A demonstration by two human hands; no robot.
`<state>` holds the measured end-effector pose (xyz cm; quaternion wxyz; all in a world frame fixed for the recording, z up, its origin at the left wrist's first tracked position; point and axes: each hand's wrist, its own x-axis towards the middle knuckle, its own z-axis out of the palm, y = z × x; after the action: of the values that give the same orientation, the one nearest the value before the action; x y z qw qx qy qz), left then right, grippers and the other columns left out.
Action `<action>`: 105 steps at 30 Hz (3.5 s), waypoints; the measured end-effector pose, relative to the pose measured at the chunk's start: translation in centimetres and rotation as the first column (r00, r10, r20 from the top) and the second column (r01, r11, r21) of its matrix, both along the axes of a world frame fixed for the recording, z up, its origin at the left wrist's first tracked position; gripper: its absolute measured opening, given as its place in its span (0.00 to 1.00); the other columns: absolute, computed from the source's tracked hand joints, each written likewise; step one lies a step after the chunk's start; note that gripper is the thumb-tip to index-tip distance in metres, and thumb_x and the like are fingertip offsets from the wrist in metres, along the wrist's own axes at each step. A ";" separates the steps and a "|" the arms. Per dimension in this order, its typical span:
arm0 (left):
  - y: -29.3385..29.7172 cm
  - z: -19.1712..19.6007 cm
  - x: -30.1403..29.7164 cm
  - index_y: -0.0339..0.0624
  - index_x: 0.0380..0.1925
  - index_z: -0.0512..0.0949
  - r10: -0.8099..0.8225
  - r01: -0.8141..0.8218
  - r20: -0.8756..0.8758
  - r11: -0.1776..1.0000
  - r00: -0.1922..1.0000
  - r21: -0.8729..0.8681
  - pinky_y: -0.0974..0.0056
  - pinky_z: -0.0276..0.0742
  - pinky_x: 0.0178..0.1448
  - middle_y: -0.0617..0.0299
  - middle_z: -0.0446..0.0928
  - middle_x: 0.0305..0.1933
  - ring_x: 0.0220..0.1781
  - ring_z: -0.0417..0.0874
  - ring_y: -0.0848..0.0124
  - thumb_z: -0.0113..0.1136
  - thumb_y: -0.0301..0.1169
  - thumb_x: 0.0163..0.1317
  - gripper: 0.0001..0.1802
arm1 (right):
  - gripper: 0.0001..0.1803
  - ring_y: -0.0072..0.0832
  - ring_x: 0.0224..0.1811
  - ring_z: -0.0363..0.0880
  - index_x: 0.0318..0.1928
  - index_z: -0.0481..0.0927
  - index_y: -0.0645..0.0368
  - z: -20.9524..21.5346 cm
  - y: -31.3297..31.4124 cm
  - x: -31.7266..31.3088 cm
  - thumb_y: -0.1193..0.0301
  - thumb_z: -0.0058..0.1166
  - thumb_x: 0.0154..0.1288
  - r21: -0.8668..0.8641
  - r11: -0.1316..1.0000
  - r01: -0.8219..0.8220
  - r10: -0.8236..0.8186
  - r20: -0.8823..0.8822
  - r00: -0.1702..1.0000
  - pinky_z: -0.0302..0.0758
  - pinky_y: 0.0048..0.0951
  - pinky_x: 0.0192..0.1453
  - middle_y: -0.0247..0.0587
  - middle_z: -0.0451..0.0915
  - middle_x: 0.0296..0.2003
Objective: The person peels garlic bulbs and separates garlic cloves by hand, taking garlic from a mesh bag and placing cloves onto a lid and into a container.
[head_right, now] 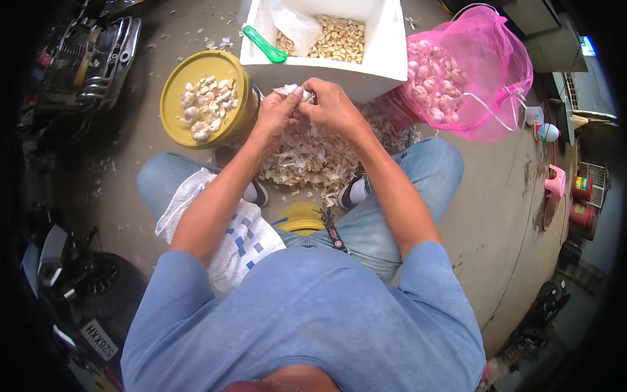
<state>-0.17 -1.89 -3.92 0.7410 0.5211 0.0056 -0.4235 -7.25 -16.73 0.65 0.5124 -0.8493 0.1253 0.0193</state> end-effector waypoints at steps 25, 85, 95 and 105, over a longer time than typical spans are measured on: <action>-0.1 0.1 0.0 0.34 0.34 0.77 0.027 -0.053 0.217 0.992 0.976 0.116 0.65 0.82 0.22 0.57 0.82 0.31 0.23 0.83 0.70 0.54 0.40 0.77 0.19 | 0.20 0.27 0.38 0.85 0.53 0.80 0.69 -1.6 0.7 -0.3 0.74 0.65 0.62 0.109 0.993 0.051 -0.057 0.053 0.997 0.82 0.33 0.44 0.48 0.87 0.38; 0.8 -2.2 0.8 0.37 0.52 0.76 -0.134 0.129 0.026 0.982 0.991 0.140 0.62 0.85 0.27 0.58 0.81 0.33 0.29 0.86 0.67 0.51 0.46 0.79 0.21 | 0.18 0.36 0.37 0.83 0.51 0.75 0.66 -3.4 0.5 0.2 0.62 0.54 0.74 0.069 0.996 0.048 -0.046 -0.032 0.998 0.78 0.39 0.45 0.54 0.83 0.34; -0.2 -0.5 -0.7 0.41 0.42 0.78 0.116 -0.106 -0.061 0.984 0.991 0.145 0.62 0.74 0.14 0.63 0.74 0.23 0.12 0.74 0.71 0.44 0.52 0.79 0.25 | 0.16 0.61 0.46 0.83 0.50 0.69 0.65 -1.1 3.2 0.2 0.63 0.50 0.77 -0.098 0.994 -0.047 0.047 0.003 0.999 0.77 0.51 0.48 0.66 0.83 0.38; 0.8 0.8 0.4 0.45 0.34 0.74 0.090 -0.061 -0.274 0.992 0.958 0.112 0.65 0.66 0.12 0.68 0.66 0.17 0.11 0.67 0.74 0.45 0.51 0.77 0.22 | 0.15 0.38 0.38 0.84 0.54 0.73 0.66 -1.6 2.7 -0.5 0.69 0.42 0.76 0.110 0.994 -0.005 -0.011 0.147 0.989 0.78 0.38 0.45 0.49 0.83 0.39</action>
<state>0.19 -1.11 -3.11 0.7207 0.4933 0.1512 -0.4631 -7.78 -14.04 -0.96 0.5662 -0.8188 0.0869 -0.0374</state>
